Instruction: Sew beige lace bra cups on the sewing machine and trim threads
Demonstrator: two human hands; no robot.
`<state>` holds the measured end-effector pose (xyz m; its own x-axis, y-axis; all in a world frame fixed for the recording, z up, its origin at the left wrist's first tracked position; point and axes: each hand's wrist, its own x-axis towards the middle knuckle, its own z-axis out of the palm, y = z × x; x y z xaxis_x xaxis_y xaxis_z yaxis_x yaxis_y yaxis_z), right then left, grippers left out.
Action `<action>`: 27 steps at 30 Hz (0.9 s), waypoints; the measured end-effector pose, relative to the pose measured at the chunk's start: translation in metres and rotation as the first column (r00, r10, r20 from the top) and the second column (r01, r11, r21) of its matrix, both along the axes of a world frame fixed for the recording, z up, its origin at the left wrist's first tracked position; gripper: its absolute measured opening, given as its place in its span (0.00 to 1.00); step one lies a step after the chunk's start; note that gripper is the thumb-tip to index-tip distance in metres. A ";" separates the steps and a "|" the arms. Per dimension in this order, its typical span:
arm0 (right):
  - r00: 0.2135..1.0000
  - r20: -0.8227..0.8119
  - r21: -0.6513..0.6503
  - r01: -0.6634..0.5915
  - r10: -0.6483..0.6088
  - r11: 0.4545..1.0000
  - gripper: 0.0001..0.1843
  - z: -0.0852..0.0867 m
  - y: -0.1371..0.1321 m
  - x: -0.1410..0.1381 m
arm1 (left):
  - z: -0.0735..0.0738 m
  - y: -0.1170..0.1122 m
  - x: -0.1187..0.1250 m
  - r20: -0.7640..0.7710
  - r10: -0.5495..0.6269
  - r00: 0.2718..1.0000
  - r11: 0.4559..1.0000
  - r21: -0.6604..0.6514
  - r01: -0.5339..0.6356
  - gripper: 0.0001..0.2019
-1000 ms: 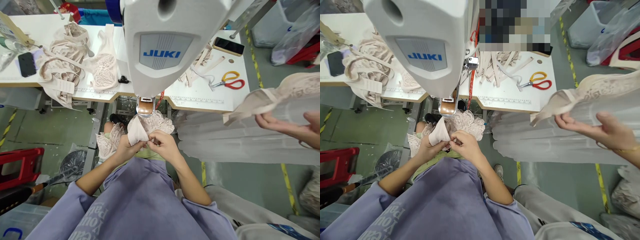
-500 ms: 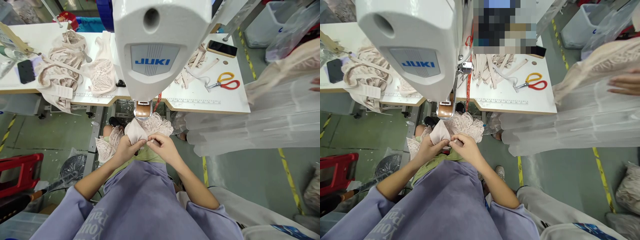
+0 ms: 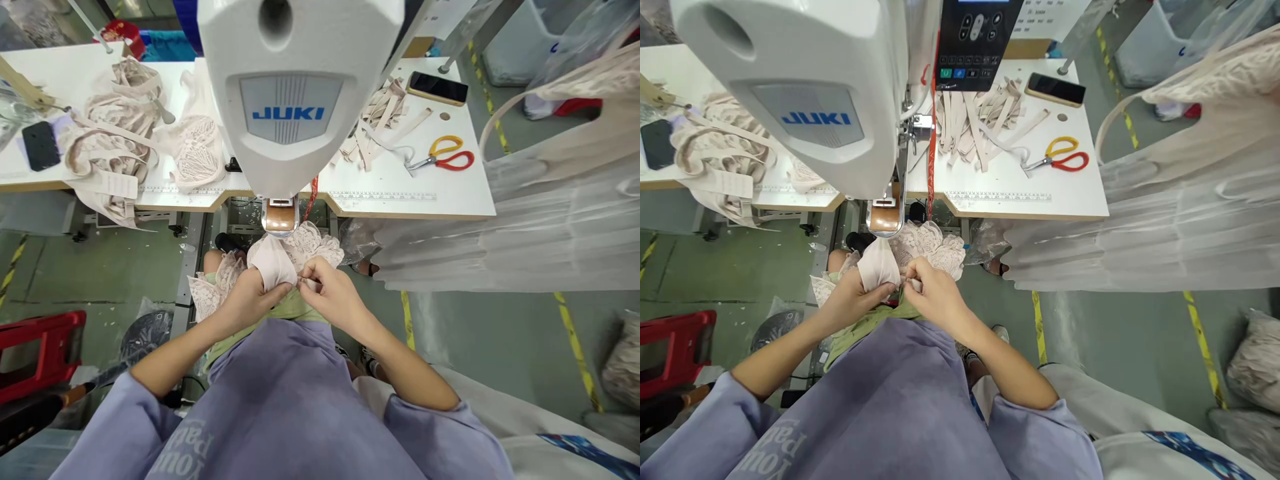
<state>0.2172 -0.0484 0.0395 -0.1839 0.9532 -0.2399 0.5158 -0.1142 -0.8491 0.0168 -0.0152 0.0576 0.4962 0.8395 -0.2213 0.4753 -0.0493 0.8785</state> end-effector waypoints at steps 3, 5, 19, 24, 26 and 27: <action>1.000 -0.017 -0.022 -0.015 0.015 1.000 0.07 0.002 0.004 0.002 | 0.000 0.000 0.001 -0.030 0.018 0.999 1.000 -0.015 -0.018 0.12; 0.998 -0.055 -0.042 -0.035 0.032 0.998 0.09 0.000 0.007 0.006 | -0.001 0.002 0.000 -0.027 0.036 0.999 0.997 -0.063 -0.037 0.14; 0.835 -0.509 -0.383 -0.004 -0.208 0.924 0.15 -0.022 0.014 0.001 | -0.015 0.016 -0.002 0.182 0.214 0.960 0.906 -0.405 -0.125 0.17; 0.901 -0.409 -0.268 0.033 -0.145 0.963 0.15 -0.013 0.013 0.000 | -0.022 0.013 0.007 0.276 0.327 0.904 0.877 -0.445 -0.181 0.16; 0.953 -0.283 -0.189 0.056 -0.109 0.980 0.15 -0.006 0.014 0.000 | -0.017 0.012 0.011 0.302 0.350 0.887 0.883 -0.422 -0.205 0.15; 0.970 -0.226 -0.151 0.059 -0.093 0.987 0.14 -0.003 0.015 0.000 | -0.012 0.012 0.012 0.299 0.350 0.888 0.890 -0.403 -0.215 0.14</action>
